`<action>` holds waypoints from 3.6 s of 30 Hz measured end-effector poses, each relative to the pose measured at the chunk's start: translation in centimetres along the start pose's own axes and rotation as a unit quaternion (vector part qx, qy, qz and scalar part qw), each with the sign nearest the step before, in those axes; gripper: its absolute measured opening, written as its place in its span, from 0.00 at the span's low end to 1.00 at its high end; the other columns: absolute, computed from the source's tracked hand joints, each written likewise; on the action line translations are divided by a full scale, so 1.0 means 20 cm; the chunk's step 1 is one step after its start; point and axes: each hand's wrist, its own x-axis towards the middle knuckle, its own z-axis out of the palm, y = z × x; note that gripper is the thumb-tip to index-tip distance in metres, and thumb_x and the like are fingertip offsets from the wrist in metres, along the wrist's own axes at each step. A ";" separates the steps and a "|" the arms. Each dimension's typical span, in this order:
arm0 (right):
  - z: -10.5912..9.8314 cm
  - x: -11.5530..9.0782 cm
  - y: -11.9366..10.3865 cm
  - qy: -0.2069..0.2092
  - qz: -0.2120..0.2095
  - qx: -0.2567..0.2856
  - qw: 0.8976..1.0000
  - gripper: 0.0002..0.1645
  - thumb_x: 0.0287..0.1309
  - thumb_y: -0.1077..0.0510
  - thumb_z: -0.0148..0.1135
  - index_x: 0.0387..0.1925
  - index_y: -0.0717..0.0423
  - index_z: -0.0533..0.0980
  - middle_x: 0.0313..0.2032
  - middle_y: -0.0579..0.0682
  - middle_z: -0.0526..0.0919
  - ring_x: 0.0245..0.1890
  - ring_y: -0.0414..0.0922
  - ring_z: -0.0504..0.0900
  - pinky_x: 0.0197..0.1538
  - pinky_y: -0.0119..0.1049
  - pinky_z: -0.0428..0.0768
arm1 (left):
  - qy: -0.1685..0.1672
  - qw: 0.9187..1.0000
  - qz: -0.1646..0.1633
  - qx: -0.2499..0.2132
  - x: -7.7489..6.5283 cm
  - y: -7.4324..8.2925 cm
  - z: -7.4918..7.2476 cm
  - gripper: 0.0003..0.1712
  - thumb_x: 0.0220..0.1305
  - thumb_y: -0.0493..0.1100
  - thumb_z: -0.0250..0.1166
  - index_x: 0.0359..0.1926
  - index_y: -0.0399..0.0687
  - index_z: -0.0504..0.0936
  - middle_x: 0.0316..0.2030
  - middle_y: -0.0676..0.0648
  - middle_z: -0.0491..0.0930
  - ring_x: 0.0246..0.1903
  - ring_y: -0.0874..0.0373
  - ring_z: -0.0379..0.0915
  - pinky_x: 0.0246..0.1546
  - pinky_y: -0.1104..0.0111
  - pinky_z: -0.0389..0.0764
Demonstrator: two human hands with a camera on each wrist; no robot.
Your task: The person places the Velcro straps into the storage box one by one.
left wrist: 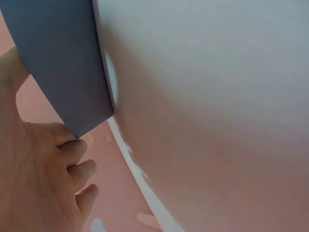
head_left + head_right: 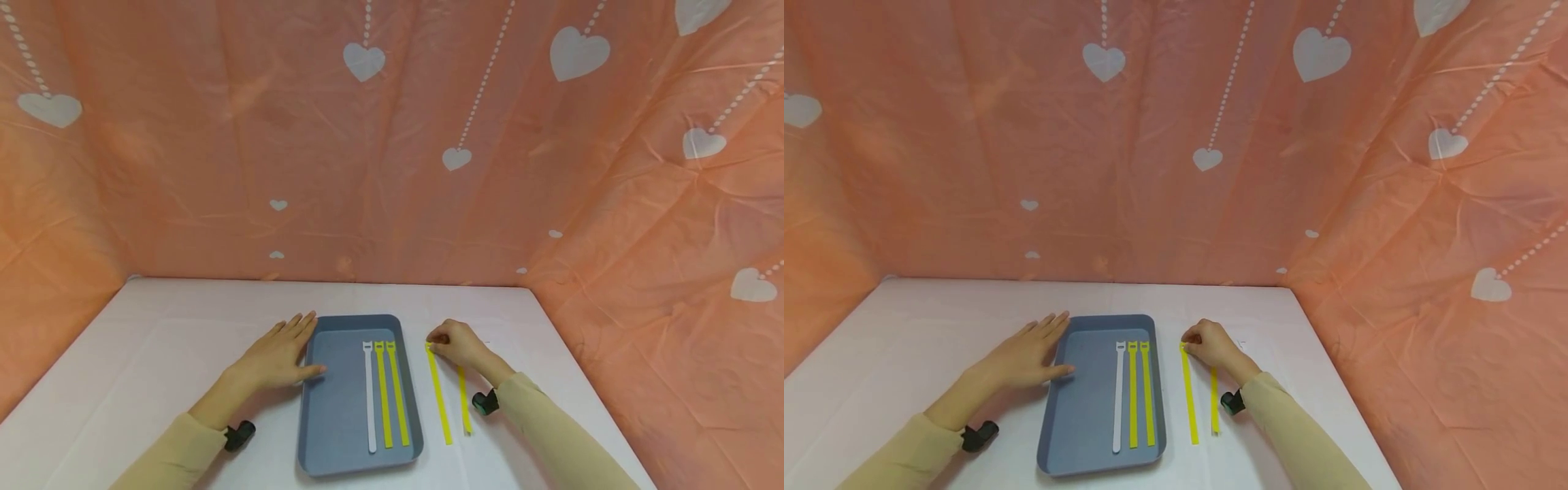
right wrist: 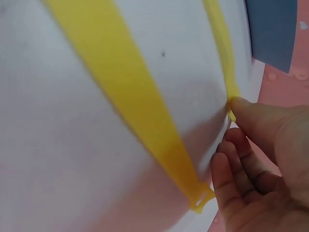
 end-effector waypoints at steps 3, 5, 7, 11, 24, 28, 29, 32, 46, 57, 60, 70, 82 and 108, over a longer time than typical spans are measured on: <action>0.00 -0.01 0.00 0.014 -0.022 0.003 1.000 0.06 0.58 0.67 0.72 0.39 0.63 0.87 0.31 0.47 0.79 0.31 0.38 0.75 0.37 0.33 0.78 | -0.001 1.000 0.007 0.011 0.00 0.00 0.00 0.58 0.65 0.69 0.65 0.76 0.27 0.60 0.77 0.31 0.58 0.76 0.32 0.55 0.73 0.39 0.60; 0.00 -0.01 -0.01 0.018 -0.023 0.004 1.000 0.05 0.58 0.67 0.72 0.38 0.63 0.87 0.31 0.46 0.79 0.31 0.37 0.75 0.37 0.33 0.78 | -0.002 1.000 0.011 0.015 0.00 0.00 0.00 0.58 0.65 0.69 0.64 0.76 0.26 0.60 0.77 0.31 0.58 0.76 0.31 0.55 0.73 0.40 0.61; 0.00 -0.01 -0.01 0.013 -0.013 0.004 1.000 0.05 0.59 0.67 0.72 0.38 0.62 0.86 0.31 0.46 0.79 0.31 0.38 0.75 0.38 0.34 0.79 | 0.001 1.000 0.018 0.021 0.00 0.00 0.00 0.58 0.66 0.69 0.64 0.75 0.25 0.61 0.77 0.30 0.59 0.75 0.31 0.56 0.73 0.40 0.62; 0.01 -0.01 -0.01 -0.001 0.022 -0.001 1.000 0.03 0.60 0.65 0.73 0.37 0.60 0.86 0.33 0.47 0.79 0.33 0.40 0.76 0.40 0.35 0.79 | 0.007 0.999 0.030 0.034 0.00 0.00 0.00 0.58 0.66 0.69 0.64 0.75 0.24 0.61 0.76 0.28 0.60 0.75 0.30 0.56 0.72 0.41 0.63; 0.01 -0.03 -0.01 0.017 0.046 0.011 0.999 0.03 0.61 0.64 0.73 0.34 0.55 0.84 0.30 0.43 0.82 0.31 0.39 0.77 0.39 0.34 0.79 | 0.008 0.998 0.036 0.043 0.01 -0.02 0.01 0.57 0.68 0.68 0.62 0.76 0.24 0.59 0.77 0.28 0.57 0.76 0.31 0.54 0.74 0.42 0.60; 0.01 -0.04 0.00 0.025 0.058 0.016 0.998 0.03 0.62 0.63 0.73 0.34 0.54 0.84 0.30 0.42 0.82 0.30 0.38 0.77 0.40 0.34 0.79 | 0.004 0.999 0.032 0.042 0.01 -0.02 0.02 0.57 0.69 0.68 0.61 0.76 0.24 0.59 0.77 0.28 0.57 0.76 0.31 0.54 0.74 0.42 0.60; 0.01 -0.04 0.00 0.028 0.060 0.020 0.998 0.03 0.62 0.63 0.72 0.35 0.54 0.84 0.30 0.42 0.83 0.31 0.38 0.77 0.40 0.34 0.80 | 0.004 0.999 0.031 0.042 0.01 -0.03 0.02 0.57 0.69 0.68 0.61 0.76 0.24 0.59 0.77 0.29 0.57 0.76 0.31 0.54 0.74 0.42 0.60; 0.01 -0.05 0.00 0.038 0.072 0.032 0.996 0.04 0.62 0.64 0.72 0.35 0.54 0.83 0.30 0.42 0.83 0.31 0.39 0.78 0.40 0.35 0.81 | 0.003 0.999 0.031 0.042 0.00 -0.03 0.02 0.57 0.69 0.69 0.61 0.76 0.24 0.59 0.77 0.29 0.57 0.76 0.31 0.54 0.74 0.42 0.61; -0.03 -0.14 -0.03 0.073 0.078 0.091 0.990 0.04 0.62 0.65 0.72 0.38 0.55 0.84 0.33 0.44 0.87 0.33 0.40 0.84 0.38 0.31 0.83 | 0.002 0.998 0.033 0.044 0.00 0.00 0.00 0.57 0.69 0.69 0.60 0.75 0.24 0.60 0.76 0.28 0.59 0.75 0.31 0.55 0.74 0.42 0.61; -0.10 -0.19 -0.09 0.089 0.052 0.098 0.990 0.03 0.65 0.64 0.70 0.39 0.55 0.84 0.35 0.46 0.88 0.35 0.46 0.87 0.39 0.31 0.84 | -0.006 0.999 0.030 0.037 0.00 0.01 -0.01 0.57 0.68 0.70 0.60 0.75 0.24 0.60 0.76 0.28 0.58 0.76 0.31 0.54 0.74 0.41 0.61; -0.13 -0.21 -0.10 0.090 0.043 0.100 0.990 0.03 0.66 0.64 0.69 0.40 0.55 0.84 0.36 0.46 0.88 0.36 0.51 0.87 0.39 0.32 0.84 | -0.002 0.999 0.033 0.042 0.00 0.00 0.00 0.57 0.68 0.70 0.60 0.75 0.24 0.60 0.76 0.28 0.58 0.76 0.31 0.55 0.74 0.42 0.61; -0.22 -0.27 -0.20 0.084 0.006 0.108 0.991 0.04 0.67 0.63 0.68 0.42 0.52 0.84 0.37 0.43 0.88 0.36 0.50 0.86 0.40 0.33 0.84 | 0.002 0.998 0.039 0.050 0.00 0.00 0.00 0.57 0.68 0.70 0.60 0.75 0.24 0.60 0.76 0.28 0.59 0.76 0.31 0.55 0.74 0.42 0.61; -0.37 -0.28 -0.35 0.088 -0.027 0.139 0.986 0.04 0.68 0.65 0.66 0.42 0.56 0.84 0.36 0.46 0.87 0.34 0.48 0.85 0.39 0.33 0.82 | 0.001 0.998 0.039 0.052 0.01 -0.01 0.01 0.57 0.68 0.70 0.61 0.75 0.23 0.60 0.76 0.28 0.58 0.76 0.31 0.54 0.74 0.43 0.61; -0.50 -0.11 -0.72 0.048 -0.076 0.194 0.977 0.06 0.71 0.62 0.64 0.46 0.56 0.83 0.41 0.48 0.87 0.43 0.52 0.85 0.50 0.37 0.85 | -0.002 0.998 0.042 0.056 0.00 0.00 -0.01 0.57 0.69 0.70 0.60 0.75 0.23 0.60 0.76 0.28 0.59 0.76 0.31 0.55 0.74 0.43 0.61</action>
